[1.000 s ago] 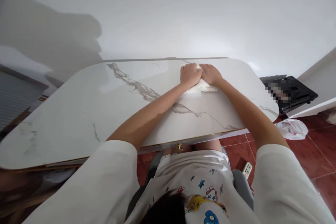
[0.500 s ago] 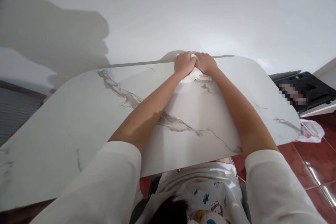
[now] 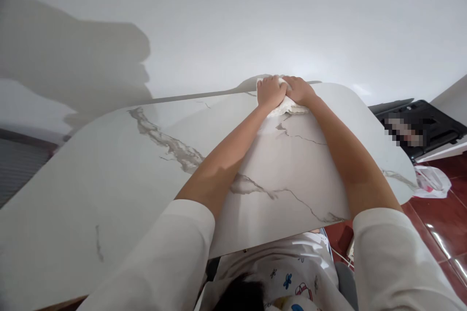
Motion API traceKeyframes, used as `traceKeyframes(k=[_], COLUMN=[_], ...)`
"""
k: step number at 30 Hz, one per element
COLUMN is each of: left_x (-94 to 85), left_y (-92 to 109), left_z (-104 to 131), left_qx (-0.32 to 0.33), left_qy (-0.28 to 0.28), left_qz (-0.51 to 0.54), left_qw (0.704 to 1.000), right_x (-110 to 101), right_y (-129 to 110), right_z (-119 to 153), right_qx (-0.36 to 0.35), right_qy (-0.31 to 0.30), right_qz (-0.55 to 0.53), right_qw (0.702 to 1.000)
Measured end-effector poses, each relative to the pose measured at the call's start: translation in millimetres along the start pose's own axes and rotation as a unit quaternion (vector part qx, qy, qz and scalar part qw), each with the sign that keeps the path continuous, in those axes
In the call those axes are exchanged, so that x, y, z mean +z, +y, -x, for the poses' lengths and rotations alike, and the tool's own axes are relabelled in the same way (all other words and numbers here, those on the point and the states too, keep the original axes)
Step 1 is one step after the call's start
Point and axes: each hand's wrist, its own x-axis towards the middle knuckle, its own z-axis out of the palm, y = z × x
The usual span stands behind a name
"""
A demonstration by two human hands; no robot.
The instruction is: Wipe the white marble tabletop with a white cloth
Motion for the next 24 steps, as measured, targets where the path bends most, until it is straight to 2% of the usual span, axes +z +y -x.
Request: traceKeyframes(k=[3,6,13,20,24], left_x=[-3.8,-9.1,-22.9,-36.8,-47.4], left_y=[0,3,24,36,42], left_z=[10,26,82,132,162], left_qx=[0.008,0.017,0.016,0.028,0.046], left_qy=[-0.002,-0.010,-0.017,-0.032,-0.054], left_qz=[0.005,0.018,0.018,0.010,0.015], left_qw=[1.000,1.000,1.000,0.999,0.997], right_x=[-3,-7,-21,-38,-45], right_y=[-10,-20,-39,-72,-93], right_z=[9,27,83,134,165], right_qx=[0.023,0.016,0.002,-0.001,0.000], right_qy=[-0.006,0.000,-0.014,-0.039,-0.025], right_qz=[-0.007,0.000,-0.001,0.008,0.001], right_qw=[1.000,1.000,1.000,0.999,1.000])
